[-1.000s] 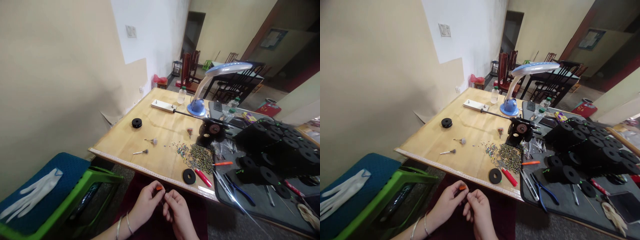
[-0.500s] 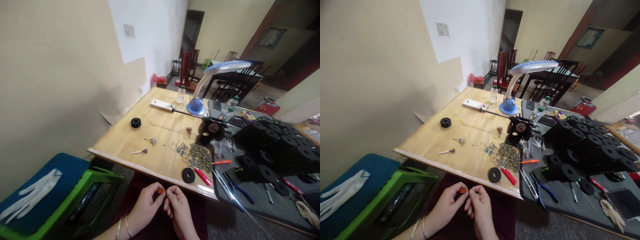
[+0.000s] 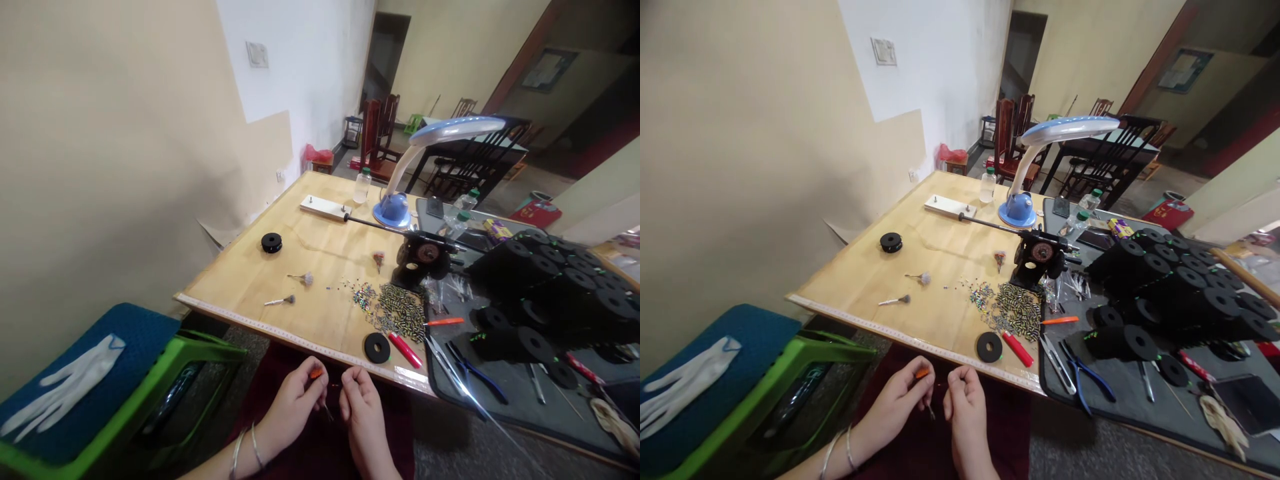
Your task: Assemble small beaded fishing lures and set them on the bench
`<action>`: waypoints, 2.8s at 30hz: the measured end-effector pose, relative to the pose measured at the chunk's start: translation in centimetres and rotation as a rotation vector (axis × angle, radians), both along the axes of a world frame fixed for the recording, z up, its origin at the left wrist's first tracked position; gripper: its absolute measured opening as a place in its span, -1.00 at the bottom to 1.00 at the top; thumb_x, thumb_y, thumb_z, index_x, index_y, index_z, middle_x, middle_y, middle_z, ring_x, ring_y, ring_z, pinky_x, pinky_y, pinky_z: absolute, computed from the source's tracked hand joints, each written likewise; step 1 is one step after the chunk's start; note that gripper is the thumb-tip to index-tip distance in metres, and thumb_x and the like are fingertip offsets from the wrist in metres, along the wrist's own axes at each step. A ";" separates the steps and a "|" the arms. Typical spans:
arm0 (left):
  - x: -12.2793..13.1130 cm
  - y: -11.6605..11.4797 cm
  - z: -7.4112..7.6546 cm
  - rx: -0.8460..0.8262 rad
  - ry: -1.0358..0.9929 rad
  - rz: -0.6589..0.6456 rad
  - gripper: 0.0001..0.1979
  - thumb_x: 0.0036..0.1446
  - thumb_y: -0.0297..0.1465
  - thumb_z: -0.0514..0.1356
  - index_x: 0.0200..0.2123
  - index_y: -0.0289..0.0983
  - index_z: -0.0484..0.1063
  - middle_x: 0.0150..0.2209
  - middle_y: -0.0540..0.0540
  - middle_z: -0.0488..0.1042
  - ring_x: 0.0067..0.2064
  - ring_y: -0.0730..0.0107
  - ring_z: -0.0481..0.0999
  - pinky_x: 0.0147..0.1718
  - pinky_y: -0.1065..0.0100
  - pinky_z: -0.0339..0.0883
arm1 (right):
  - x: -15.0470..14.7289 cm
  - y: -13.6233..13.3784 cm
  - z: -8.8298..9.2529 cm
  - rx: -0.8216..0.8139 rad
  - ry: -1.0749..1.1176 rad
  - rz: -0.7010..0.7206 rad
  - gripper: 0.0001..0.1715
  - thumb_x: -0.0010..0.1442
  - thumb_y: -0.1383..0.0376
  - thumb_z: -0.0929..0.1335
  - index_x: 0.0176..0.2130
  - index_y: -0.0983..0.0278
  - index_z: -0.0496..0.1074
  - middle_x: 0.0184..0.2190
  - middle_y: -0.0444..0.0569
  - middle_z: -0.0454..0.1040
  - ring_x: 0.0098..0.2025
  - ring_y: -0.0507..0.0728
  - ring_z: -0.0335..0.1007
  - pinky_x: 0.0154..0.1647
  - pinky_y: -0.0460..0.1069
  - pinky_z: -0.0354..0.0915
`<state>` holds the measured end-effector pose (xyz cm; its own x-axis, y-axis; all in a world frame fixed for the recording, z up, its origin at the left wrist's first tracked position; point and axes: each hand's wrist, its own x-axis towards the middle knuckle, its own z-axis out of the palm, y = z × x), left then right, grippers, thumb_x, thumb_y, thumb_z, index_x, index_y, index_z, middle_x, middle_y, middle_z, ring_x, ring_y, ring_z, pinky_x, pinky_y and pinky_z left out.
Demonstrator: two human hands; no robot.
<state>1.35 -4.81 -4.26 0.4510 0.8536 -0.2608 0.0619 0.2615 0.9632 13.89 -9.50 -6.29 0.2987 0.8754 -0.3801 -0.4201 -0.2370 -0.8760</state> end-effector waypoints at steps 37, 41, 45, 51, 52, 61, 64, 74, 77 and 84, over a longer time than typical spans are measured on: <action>-0.4 3.1 1.1 -0.277 -0.188 0.134 -0.65 0.02 -0.15 0.25 -0.31 -0.35 0.43 -0.55 0.02 0.41 -0.58 0.51 0.36 -0.61 0.49 0.04 | 0.0 -0.5 0.3 0.034 -0.296 0.317 -0.86 0.05 0.33 0.27 -0.51 0.22 0.19 -0.76 -0.36 0.09 -0.72 -0.09 -0.06 -0.69 -0.16 -0.12; 0.0 3.2 0.7 -0.405 -0.335 0.248 -0.63 -0.07 -0.17 0.33 -0.35 -0.36 0.43 -0.62 0.14 0.27 -0.64 0.67 0.16 -0.64 0.54 -0.11 | -0.1 -0.5 0.4 0.046 -0.266 0.291 -0.87 0.01 0.35 0.26 -0.53 0.21 0.17 -0.76 -0.37 0.07 -0.73 -0.09 -0.10 -0.71 -0.17 -0.13; -0.1 3.6 0.7 -0.381 -0.370 0.338 -0.60 -0.11 -0.16 0.37 -0.34 -0.37 0.44 -0.61 0.12 0.30 -0.61 0.68 0.19 -0.62 0.56 -0.05 | -0.1 -0.5 0.6 0.037 -0.238 0.271 -0.87 -0.01 0.33 0.27 -0.54 0.21 0.17 -0.77 -0.37 0.08 -0.74 -0.09 -0.08 -0.70 -0.17 -0.13; -2.1 5.1 1.1 -0.250 -0.321 0.434 -0.64 -0.11 -0.23 0.37 -0.29 -0.35 0.46 -0.45 -0.02 0.49 -0.58 0.66 0.21 -0.58 0.54 0.06 | 0.3 -0.5 0.7 0.020 -0.151 0.190 -0.75 0.05 0.20 0.33 -0.51 0.21 0.16 -0.78 -0.36 0.11 -0.73 -0.09 -0.07 -0.69 -0.17 -0.14; -2.6 5.3 1.0 -0.228 -0.284 0.409 -0.64 -0.10 -0.24 0.37 -0.27 -0.33 0.45 -0.39 -0.06 0.52 -0.58 0.65 0.22 -0.57 0.52 0.07 | 0.3 -0.5 0.7 0.019 -0.125 0.170 -0.72 0.07 0.16 0.33 -0.50 0.22 0.17 -0.78 -0.36 0.12 -0.72 -0.09 -0.08 -0.68 -0.17 -0.15; -3.4 3.6 0.1 -0.012 0.056 0.008 -0.70 -0.06 -0.24 0.32 -0.30 -0.34 0.51 -0.59 0.10 0.30 -0.51 0.49 0.22 -0.48 0.43 0.11 | 0.3 -0.4 1.1 -0.011 0.070 0.119 -0.64 0.06 0.10 0.39 -0.48 0.23 0.18 -0.78 -0.33 0.16 -0.70 -0.10 -0.13 -0.67 -0.16 -0.23; -2.2 3.1 0.4 0.001 0.031 -0.067 -0.70 -0.07 -0.26 0.33 -0.29 -0.32 0.53 -0.58 0.10 0.30 -0.49 0.47 0.22 -0.45 0.43 0.12 | 0.2 -0.4 0.6 -0.019 0.088 0.146 -0.64 0.07 0.10 0.40 -0.47 0.24 0.20 -0.78 -0.33 0.19 -0.71 -0.11 -0.14 -0.68 -0.17 -0.24; -0.9 3.2 2.2 0.149 0.117 -0.082 -0.74 0.03 -0.25 0.23 -0.56 -0.31 0.46 -0.57 -0.02 0.44 -0.44 0.38 0.35 -0.38 0.39 0.21 | 1.9 0.4 1.9 -0.012 -0.151 0.251 -0.49 0.06 -0.03 0.40 -0.21 0.35 0.41 -0.39 0.09 0.56 -0.42 0.11 0.44 -0.66 -0.17 0.20; -1.0 3.0 2.9 0.214 0.186 -0.097 -0.76 0.06 -0.28 0.21 -0.55 -0.30 0.48 -0.55 -0.03 0.48 -0.44 0.36 0.38 -0.39 0.40 0.21 | 2.3 0.9 3.2 0.053 -0.211 0.250 -0.44 0.08 -0.02 0.39 -0.07 0.32 0.41 -0.25 0.12 0.54 -0.21 0.22 0.45 -0.57 -0.10 0.33; -0.8 3.3 3.6 0.398 0.365 -0.155 -0.78 0.08 -0.34 0.17 -0.53 -0.31 0.51 -0.56 -0.05 0.50 -0.48 0.35 0.38 -0.48 0.42 0.14 | 1.0 1.9 2.4 0.119 0.000 0.423 -0.53 0.05 0.02 0.43 -0.21 0.32 0.40 -0.51 -0.12 0.45 -0.49 0.03 0.36 -0.54 -0.12 0.30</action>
